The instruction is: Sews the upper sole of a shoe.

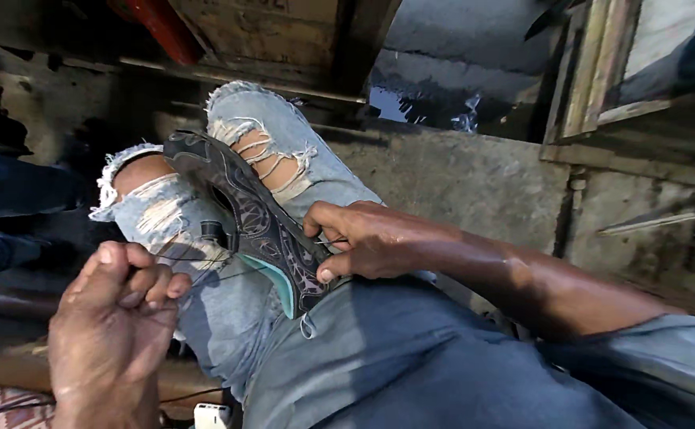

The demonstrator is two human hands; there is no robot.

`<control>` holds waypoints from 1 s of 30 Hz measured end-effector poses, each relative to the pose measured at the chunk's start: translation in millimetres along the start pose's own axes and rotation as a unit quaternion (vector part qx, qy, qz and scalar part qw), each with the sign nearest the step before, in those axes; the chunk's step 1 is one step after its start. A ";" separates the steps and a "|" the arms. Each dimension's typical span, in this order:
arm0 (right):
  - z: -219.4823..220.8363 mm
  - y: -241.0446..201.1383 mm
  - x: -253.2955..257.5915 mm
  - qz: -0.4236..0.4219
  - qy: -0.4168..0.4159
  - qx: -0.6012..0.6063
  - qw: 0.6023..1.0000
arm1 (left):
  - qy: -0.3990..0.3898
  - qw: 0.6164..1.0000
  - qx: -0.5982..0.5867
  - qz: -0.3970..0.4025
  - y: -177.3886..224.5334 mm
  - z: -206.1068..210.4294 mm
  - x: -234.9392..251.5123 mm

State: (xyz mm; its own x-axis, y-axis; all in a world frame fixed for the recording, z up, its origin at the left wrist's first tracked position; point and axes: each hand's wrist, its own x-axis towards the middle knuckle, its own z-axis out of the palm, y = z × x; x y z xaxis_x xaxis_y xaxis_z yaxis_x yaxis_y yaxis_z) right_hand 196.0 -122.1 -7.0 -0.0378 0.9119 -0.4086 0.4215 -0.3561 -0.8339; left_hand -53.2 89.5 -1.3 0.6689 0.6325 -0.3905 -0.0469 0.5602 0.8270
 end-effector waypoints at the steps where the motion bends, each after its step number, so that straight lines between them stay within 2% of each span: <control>1: -0.9 -1.2 0.1 0.005 -0.004 0.001 1.000 | -0.005 1.000 0.001 0.000 1.7 -2.3 -0.5; 3: -1.9 -0.7 -1.5 0.005 0.001 0.016 1.000 | -0.039 0.998 0.048 -0.007 9.3 -9.7 -4.2; 5: -4.6 0.0 -6.0 0.011 0.003 0.023 1.000 | -0.057 0.982 0.182 0.002 20.5 -21.3 -11.6; 6: -7.1 0.4 -10.6 0.014 -0.002 0.018 1.000 | -0.045 0.955 0.292 0.027 25.4 -25.8 -16.7; 8: -14.3 5.2 -22.9 0.018 -0.017 -0.019 1.000 | 0.001 0.849 0.523 0.075 31.6 -25.6 -27.1; 9: -18.7 8.5 -29.4 0.021 -0.022 -0.045 0.999 | 0.014 0.811 0.579 0.085 32.6 -17.5 -32.1; 10: -23.4 13.7 -35.4 0.008 -0.022 -0.068 0.997 | 0.009 0.815 0.573 0.091 30.1 -3.4 -37.4; 12: -30.5 24.3 -45.2 -0.049 -0.004 -0.047 0.998 | -0.028 0.898 0.431 0.082 7.6 33.6 -45.6; 13: -32.7 27.5 -46.5 -0.086 0.016 0.003 0.996 | -0.043 0.935 0.347 0.054 -9.1 51.0 -47.1; 15: -31.0 29.1 -40.1 -0.170 0.050 0.146 0.973 | -0.039 0.958 0.285 0.005 -40.6 82.4 -46.9; 18: -7.7 20.1 -18.9 -0.213 0.055 0.350 0.911 | -0.006 0.903 0.430 -0.015 -59.6 107.6 -41.2; 20: 2.7 12.5 -10.2 -0.203 0.051 0.411 0.887 | 0.012 0.856 0.516 -0.028 -66.6 110.0 -37.1; 21: 3.6 8.3 -8.1 -0.202 0.066 0.414 0.885 | 0.013 0.846 0.532 -0.036 -67.2 109.5 -36.2; 25: -10.0 -3.9 -3.6 -0.177 0.109 0.415 0.886 | 0.004 0.849 0.528 -0.026 -66.7 109.8 -38.4; 30: -25.2 -8.7 18.1 -0.066 0.111 0.459 0.879 | -0.027 0.832 0.552 -0.050 -64.0 110.5 -33.3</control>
State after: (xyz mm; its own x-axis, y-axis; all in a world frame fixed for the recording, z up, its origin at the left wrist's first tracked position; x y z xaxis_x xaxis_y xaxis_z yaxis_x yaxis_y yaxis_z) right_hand 214.5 -97.4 2.2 0.1891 0.9384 -0.2891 -0.4868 -0.1660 -0.8576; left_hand 9.5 -26.5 3.5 0.6622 0.5700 -0.4863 0.7014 -0.2432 0.6700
